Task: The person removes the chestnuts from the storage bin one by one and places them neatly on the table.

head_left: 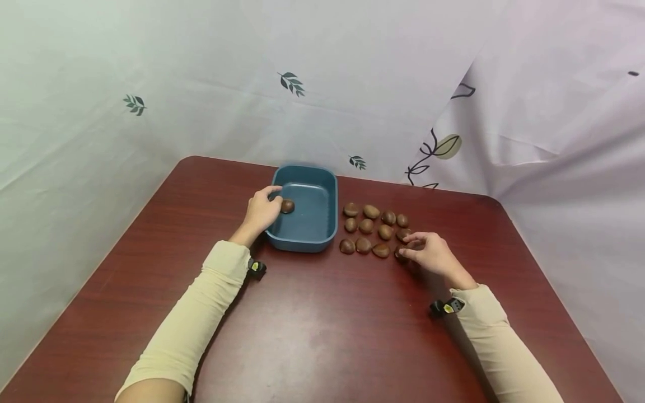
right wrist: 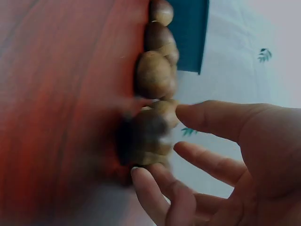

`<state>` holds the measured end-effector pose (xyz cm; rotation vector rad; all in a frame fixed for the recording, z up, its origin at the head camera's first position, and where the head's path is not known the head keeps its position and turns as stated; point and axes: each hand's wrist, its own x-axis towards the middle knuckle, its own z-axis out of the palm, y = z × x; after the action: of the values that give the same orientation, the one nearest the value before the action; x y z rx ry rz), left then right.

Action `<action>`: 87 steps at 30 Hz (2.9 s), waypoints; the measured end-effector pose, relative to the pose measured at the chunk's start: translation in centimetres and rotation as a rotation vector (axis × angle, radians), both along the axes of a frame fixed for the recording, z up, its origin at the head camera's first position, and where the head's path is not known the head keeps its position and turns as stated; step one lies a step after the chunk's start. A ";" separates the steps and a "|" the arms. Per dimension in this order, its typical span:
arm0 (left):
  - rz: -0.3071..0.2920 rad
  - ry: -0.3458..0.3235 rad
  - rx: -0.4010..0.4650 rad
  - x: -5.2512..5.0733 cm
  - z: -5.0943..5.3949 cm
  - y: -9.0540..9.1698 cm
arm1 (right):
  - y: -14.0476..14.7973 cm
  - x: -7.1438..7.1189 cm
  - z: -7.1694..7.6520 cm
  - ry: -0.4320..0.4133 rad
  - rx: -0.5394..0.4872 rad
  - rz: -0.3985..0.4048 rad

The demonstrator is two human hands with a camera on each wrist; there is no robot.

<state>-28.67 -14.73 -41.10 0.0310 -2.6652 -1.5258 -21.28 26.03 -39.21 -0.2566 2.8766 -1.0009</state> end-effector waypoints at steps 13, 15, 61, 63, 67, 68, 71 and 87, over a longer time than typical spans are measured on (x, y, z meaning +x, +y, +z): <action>-0.016 0.008 0.004 -0.1 0.2 -0.4 | -9.7 -2.0 6.9 0.095 -0.143 0.142; -0.020 -0.005 0.002 -0.1 0.1 -0.3 | -11.7 -2.5 7.8 0.076 -0.186 0.169; 0.014 -0.001 -0.005 0.4 -0.6 0.1 | -25.7 -13.5 0.9 0.092 -0.276 0.129; 0.012 -0.006 -0.006 0.5 -0.5 0.1 | -25.8 -13.3 0.9 0.053 -0.227 0.171; 0.009 -0.014 -0.005 0.6 -0.4 0.2 | -25.9 -13.2 0.9 -0.054 -0.113 0.295; 0.010 -0.013 -0.003 0.6 -0.4 0.2 | -25.9 -13.2 0.8 -0.084 -0.088 0.328; 0.007 -0.010 0.005 0.7 -0.5 0.2 | -25.9 -13.5 0.4 -0.155 -0.032 0.420; 0.005 -0.011 0.011 0.7 -0.6 0.1 | -26.4 -13.4 -0.1 -0.163 0.056 0.504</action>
<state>-27.97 -14.65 -41.74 0.0468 -2.6635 -1.5431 -34.72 -0.36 -39.27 -0.8038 2.4928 -0.7984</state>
